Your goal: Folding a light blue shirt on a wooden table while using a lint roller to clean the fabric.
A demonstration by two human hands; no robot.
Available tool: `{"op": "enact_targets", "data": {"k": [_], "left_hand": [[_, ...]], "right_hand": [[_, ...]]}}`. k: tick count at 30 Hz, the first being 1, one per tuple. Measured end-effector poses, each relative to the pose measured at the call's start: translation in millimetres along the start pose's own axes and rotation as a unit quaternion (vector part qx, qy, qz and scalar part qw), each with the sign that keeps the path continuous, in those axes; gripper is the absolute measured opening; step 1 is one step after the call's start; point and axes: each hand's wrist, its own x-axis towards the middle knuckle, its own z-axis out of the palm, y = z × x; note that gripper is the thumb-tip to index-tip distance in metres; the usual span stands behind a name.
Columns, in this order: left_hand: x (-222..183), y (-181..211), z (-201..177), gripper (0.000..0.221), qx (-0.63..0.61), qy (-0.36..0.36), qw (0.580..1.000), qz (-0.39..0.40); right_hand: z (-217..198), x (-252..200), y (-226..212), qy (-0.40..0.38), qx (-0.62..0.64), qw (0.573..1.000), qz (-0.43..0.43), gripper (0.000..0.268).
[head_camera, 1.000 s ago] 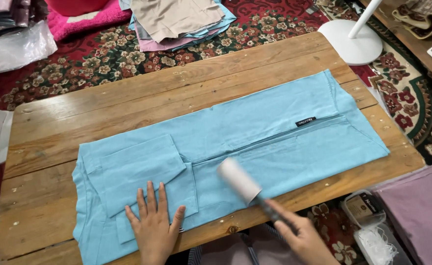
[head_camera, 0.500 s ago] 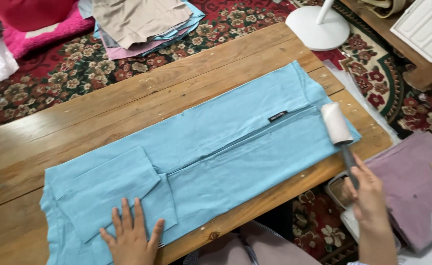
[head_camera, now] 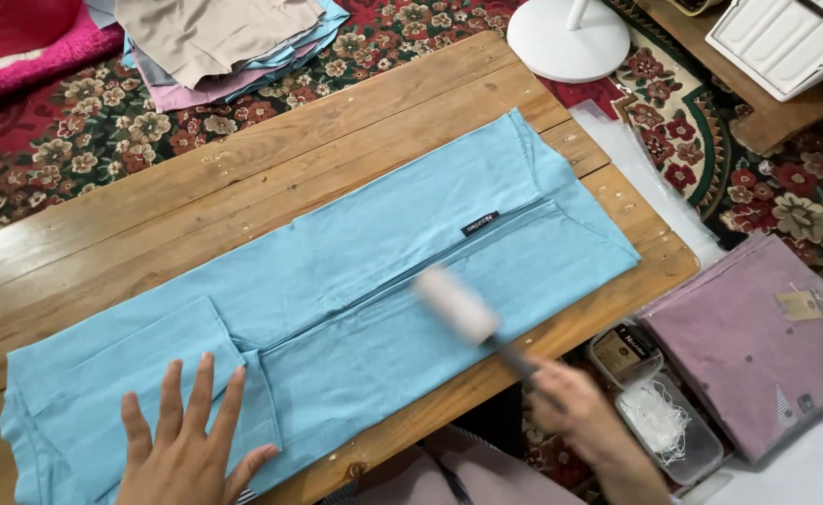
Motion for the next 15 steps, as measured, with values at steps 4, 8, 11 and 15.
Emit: {"op": "enact_targets", "data": {"k": [4,8,11,15], "left_hand": [[70.4,22.7,-22.6,0.106,-0.089,0.087,0.982,0.141],[154.9,77.4,12.8,0.107,-0.085,0.121,0.956,0.254],[218.8,130.3,24.2,0.098,-0.193,0.08,0.92,0.332],[303.2,193.8,31.0,0.094,-0.279,0.01,0.888,0.366]], "right_hand": [[-35.7,-20.4,-56.4,0.323,-0.077,0.94,-0.078,0.021],[-54.6,-13.0,-93.5,0.289,-0.048,0.927,-0.232,0.028],[-39.7,8.5,-112.9,0.464,-0.171,0.839,-0.229,0.032],[-94.0,55.0,-106.8,0.462,-0.362,0.754,-0.295,0.027]]}}
